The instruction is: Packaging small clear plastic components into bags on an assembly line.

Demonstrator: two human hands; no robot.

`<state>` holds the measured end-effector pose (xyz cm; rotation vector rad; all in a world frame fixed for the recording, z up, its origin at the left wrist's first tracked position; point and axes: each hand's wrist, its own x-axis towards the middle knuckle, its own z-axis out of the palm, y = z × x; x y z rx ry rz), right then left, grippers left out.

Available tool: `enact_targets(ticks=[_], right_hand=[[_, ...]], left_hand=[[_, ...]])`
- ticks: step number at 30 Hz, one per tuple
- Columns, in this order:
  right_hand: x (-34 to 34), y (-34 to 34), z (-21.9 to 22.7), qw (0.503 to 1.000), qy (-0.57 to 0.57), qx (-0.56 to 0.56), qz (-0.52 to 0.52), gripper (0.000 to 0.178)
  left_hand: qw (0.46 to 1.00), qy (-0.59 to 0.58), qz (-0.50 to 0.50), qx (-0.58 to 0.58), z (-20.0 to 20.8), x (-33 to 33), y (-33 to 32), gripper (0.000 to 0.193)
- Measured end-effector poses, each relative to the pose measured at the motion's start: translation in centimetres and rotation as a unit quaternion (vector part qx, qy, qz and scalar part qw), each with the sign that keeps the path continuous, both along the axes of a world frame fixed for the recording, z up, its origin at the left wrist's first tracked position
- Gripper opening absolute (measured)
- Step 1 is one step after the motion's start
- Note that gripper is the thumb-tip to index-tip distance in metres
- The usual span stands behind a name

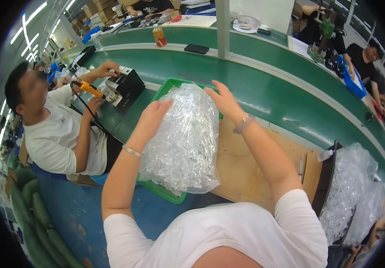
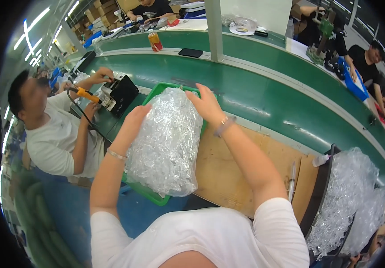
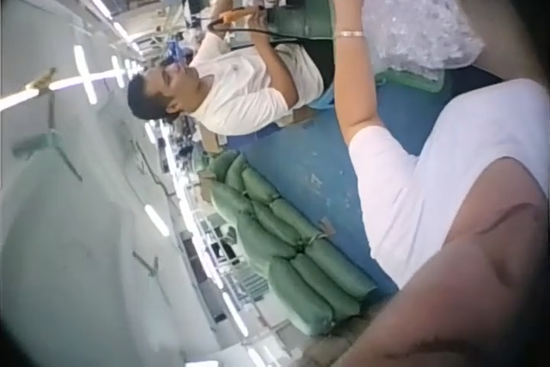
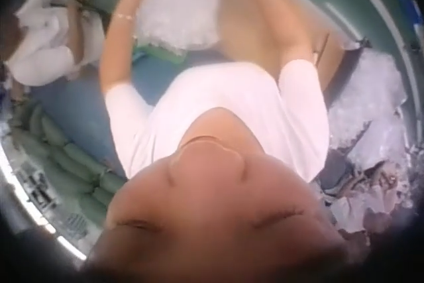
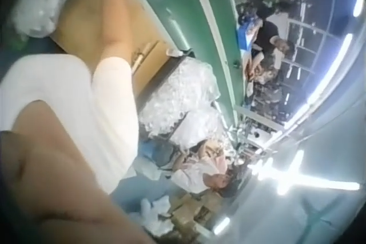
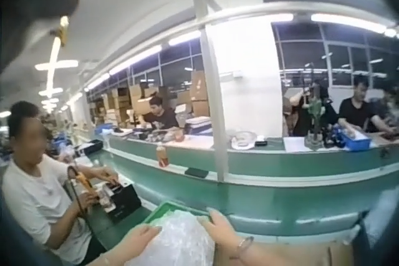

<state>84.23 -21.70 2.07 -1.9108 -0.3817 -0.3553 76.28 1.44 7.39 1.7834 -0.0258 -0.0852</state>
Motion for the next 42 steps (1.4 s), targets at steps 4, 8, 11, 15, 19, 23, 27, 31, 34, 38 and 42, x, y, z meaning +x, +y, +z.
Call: enact_targets(ticks=[4,8,11,15,19,23,27,31,34,38,42], right_hand=[[0.4,1.6,3.3,0.969,0.209,-0.017,0.127,0.038],[-0.6,3.3,2.7,0.988,0.130,0.031,0.084,0.023],[-2.8,6.9,2.2,0.977,-0.181,0.103,-0.051,0.014],[-1.0,8.8,2.7,0.990,-0.052,0.124,-0.037,0.009],[-4.0,10.0,3.7,0.967,-0.252,0.026,0.005,0.008],[-0.6,7.3,3.2,0.990,0.046,0.131,-0.009,0.014],[0.6,7.3,2.6,0.998,0.048,0.032,-0.015,0.022],[4.8,5.7,0.9,0.973,0.068,-0.219,0.042,0.032],[5.7,7.7,-0.2,0.937,0.082,-0.304,0.152,0.027],[8.8,8.9,-1.2,0.899,0.066,-0.410,0.141,0.031],[9.2,10.0,-1.1,0.879,0.087,-0.452,0.125,0.032]], left_hand=[[0.908,-0.181,0.116,0.359,0.7,-1.0,-4.5,0.057],[0.960,-0.124,-0.019,0.249,1.9,-1.4,-2.3,0.051],[0.939,-0.181,-0.022,0.291,2.0,-3.9,-0.3,0.041],[0.943,-0.176,-0.008,0.282,0.5,-2.8,-1.0,0.040],[0.949,-0.156,0.043,0.270,-1.3,-1.5,3.1,0.043],[0.910,-0.208,-0.068,0.353,-2.5,-1.0,1.5,0.047],[0.924,-0.200,-0.008,0.325,0.8,-2.6,-2.5,0.026],[0.883,-0.190,-0.084,0.422,2.8,-3.4,-5.6,0.048],[0.838,-0.252,-0.113,0.471,1.7,-3.9,-4.4,0.048],[0.847,-0.287,-0.111,0.434,0.4,-3.7,-4.4,0.046],[0.799,-0.331,-0.138,0.483,1.1,-4.4,-2.9,0.039]])
